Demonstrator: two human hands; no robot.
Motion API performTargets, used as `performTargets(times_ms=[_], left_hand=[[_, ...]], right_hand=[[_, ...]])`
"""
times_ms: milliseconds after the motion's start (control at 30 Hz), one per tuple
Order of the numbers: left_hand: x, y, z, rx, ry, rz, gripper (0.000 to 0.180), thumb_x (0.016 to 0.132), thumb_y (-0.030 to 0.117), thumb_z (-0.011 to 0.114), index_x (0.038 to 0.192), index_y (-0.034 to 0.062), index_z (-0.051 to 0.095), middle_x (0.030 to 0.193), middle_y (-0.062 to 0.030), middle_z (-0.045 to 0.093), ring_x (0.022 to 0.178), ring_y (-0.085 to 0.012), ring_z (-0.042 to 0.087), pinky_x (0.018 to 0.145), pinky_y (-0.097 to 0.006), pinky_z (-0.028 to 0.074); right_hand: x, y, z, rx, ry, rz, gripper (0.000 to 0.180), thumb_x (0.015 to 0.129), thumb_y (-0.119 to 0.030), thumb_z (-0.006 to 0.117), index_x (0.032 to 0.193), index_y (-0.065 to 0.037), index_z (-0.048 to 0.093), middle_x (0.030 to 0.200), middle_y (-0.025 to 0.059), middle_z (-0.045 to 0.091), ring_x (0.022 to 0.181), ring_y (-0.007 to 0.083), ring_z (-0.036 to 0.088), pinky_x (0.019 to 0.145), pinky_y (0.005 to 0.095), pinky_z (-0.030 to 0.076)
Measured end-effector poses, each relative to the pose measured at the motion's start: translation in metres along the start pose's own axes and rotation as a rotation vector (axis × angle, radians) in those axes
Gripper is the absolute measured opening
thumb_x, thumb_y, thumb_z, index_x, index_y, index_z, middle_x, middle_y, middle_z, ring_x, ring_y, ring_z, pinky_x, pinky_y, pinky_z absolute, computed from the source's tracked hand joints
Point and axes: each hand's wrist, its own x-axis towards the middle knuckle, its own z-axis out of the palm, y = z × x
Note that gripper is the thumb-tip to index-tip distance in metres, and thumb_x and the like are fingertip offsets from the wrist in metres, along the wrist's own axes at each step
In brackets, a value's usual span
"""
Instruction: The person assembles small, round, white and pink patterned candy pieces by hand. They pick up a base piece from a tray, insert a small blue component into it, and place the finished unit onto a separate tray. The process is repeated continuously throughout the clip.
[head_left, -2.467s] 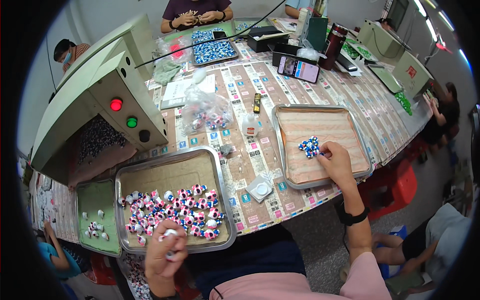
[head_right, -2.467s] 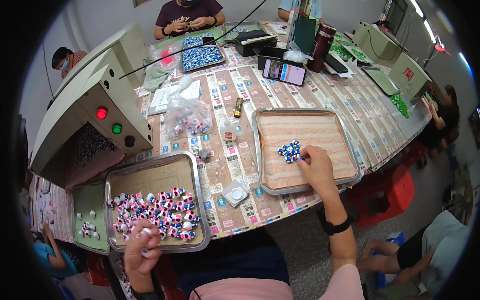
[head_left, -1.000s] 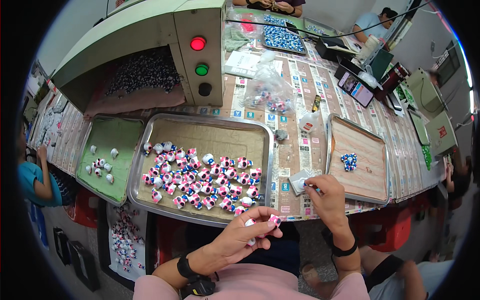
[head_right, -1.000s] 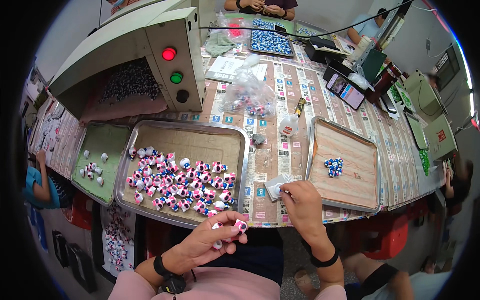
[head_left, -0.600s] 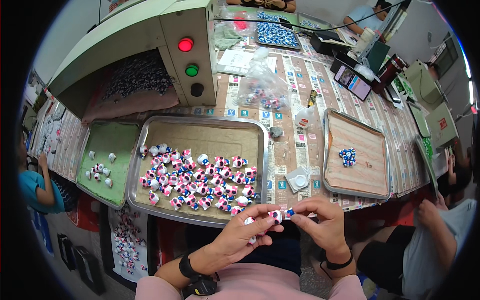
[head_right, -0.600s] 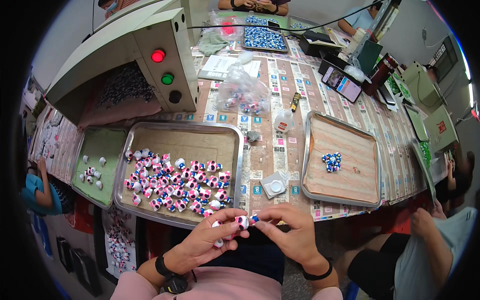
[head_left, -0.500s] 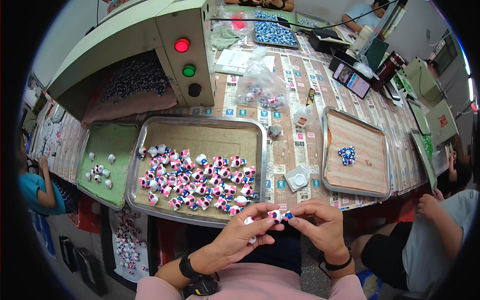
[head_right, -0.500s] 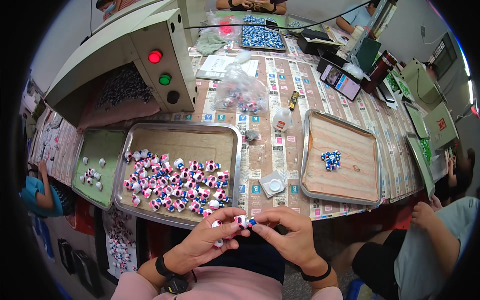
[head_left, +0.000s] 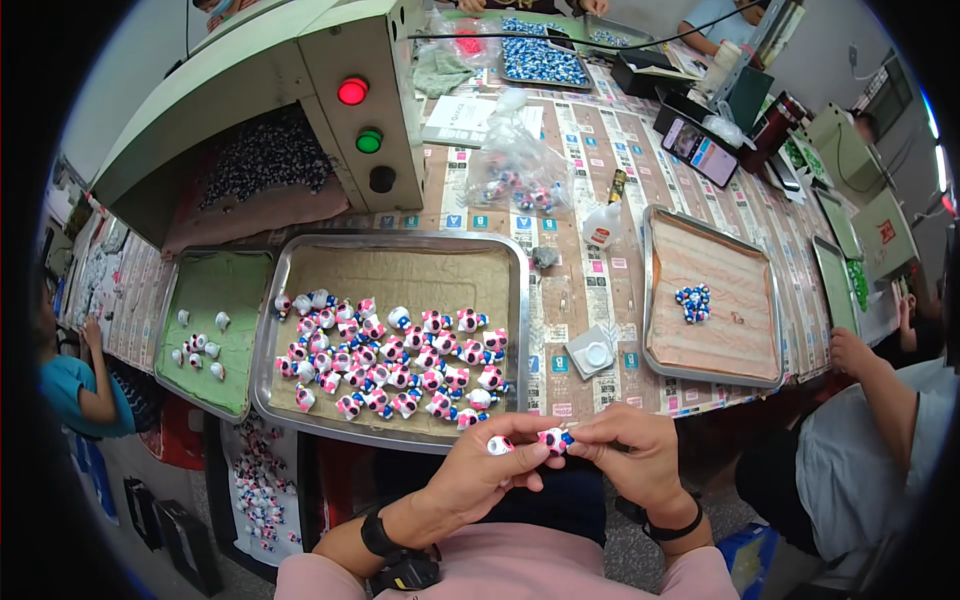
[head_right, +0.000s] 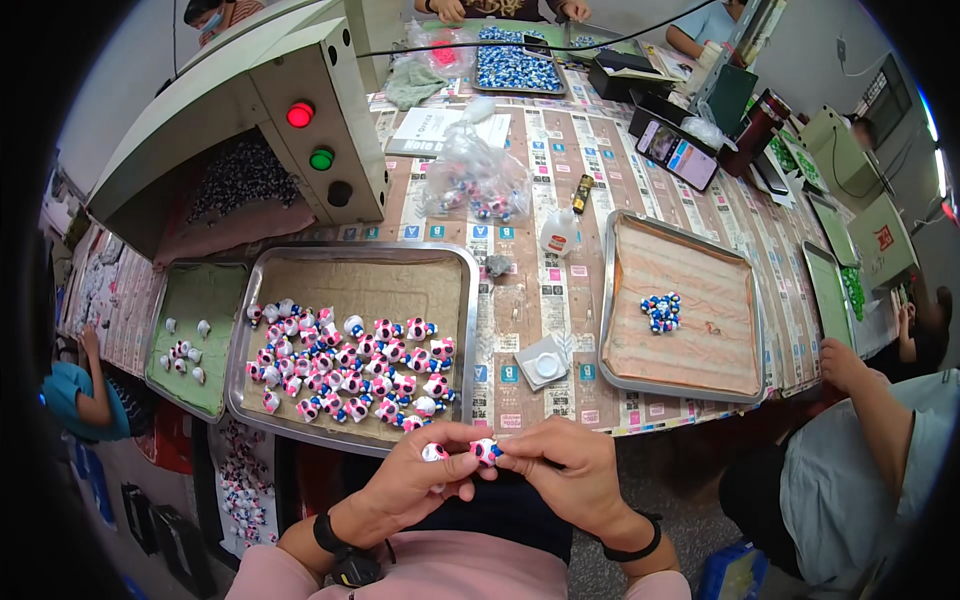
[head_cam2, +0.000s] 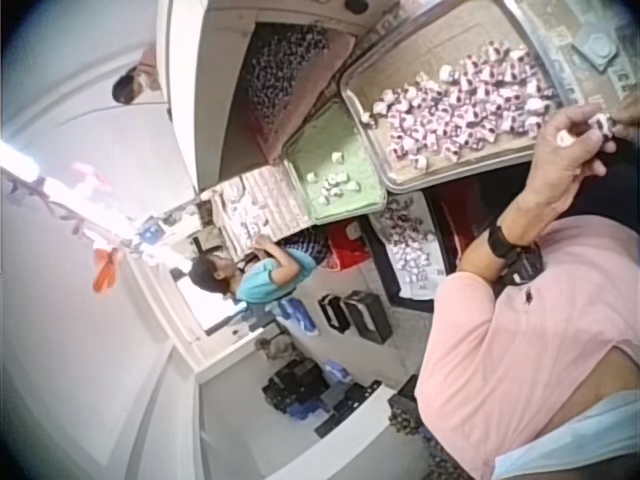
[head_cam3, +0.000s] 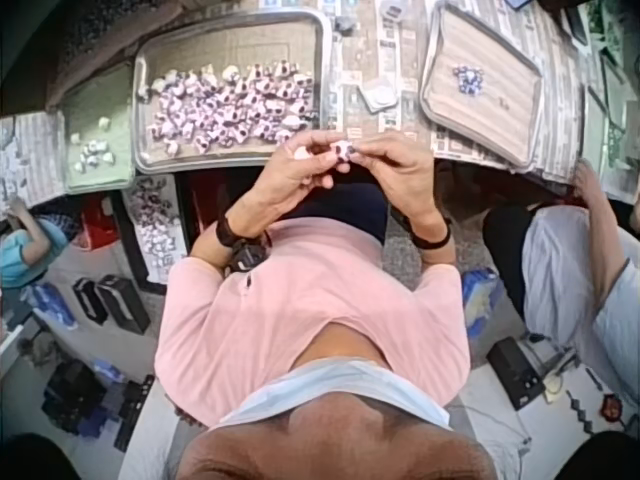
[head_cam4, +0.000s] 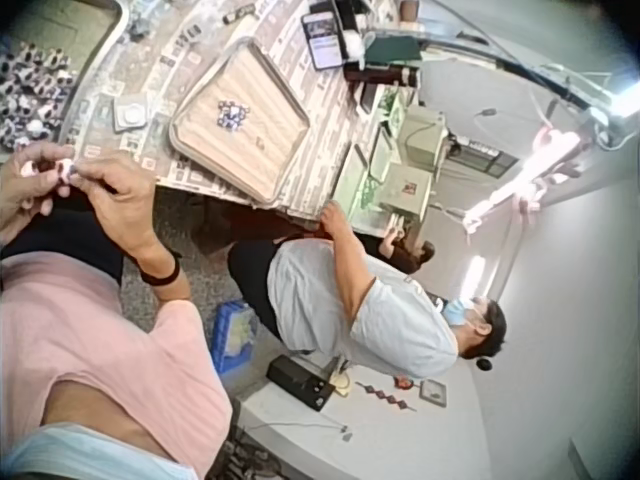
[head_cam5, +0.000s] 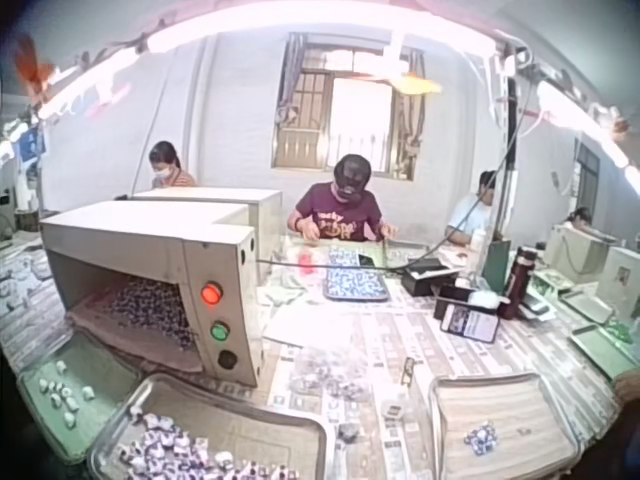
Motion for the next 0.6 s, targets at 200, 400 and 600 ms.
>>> performTargets(times_ms=[200, 400, 600], left_hand=[[-0.002, 0.006, -0.001, 0.086, -0.002, 0.049, 0.033, 0.091, 0.007, 0.063, 0.122, -0.0017, 0.058, 0.098, -0.0099, 0.065, 0.083, -0.0128, 0.065, 0.053, -0.02, 0.051], [0.0, 0.066, -0.002, 0.622, 0.212, 0.239, 0.029, 0.09, 0.013, 0.066, 0.117, 0.002, 0.064, 0.087, -0.0039, 0.065, 0.075, -0.0055, 0.059, 0.049, -0.018, 0.045], [0.034, 0.134, -0.056, 1.484, 0.498, 0.639, 0.022, 0.079, 0.011, 0.07, 0.099, 0.0011, 0.07, 0.081, -0.0122, 0.07, 0.073, -0.0167, 0.066, 0.07, -0.029, 0.051]], right_hand=[[0.004, -0.006, 0.0, -0.062, -0.03, -0.038, 0.021, 0.074, 0.0, 0.077, 0.094, -0.002, 0.073, 0.084, 0.0094, 0.07, 0.072, 0.017, 0.065, 0.064, 0.0265, 0.051], [0.013, -0.015, -0.003, -0.063, 0.046, -0.068, 0.026, 0.079, -0.004, 0.074, 0.104, -0.001, 0.07, 0.092, 0.0121, 0.07, 0.08, 0.0183, 0.066, 0.068, 0.0261, 0.051], [0.008, 0.0, -0.032, -0.201, 0.215, -0.045, 0.016, 0.081, -0.001, 0.069, 0.097, 0.001, 0.071, 0.092, 0.0126, 0.069, 0.081, 0.0195, 0.065, 0.07, 0.0259, 0.05]])
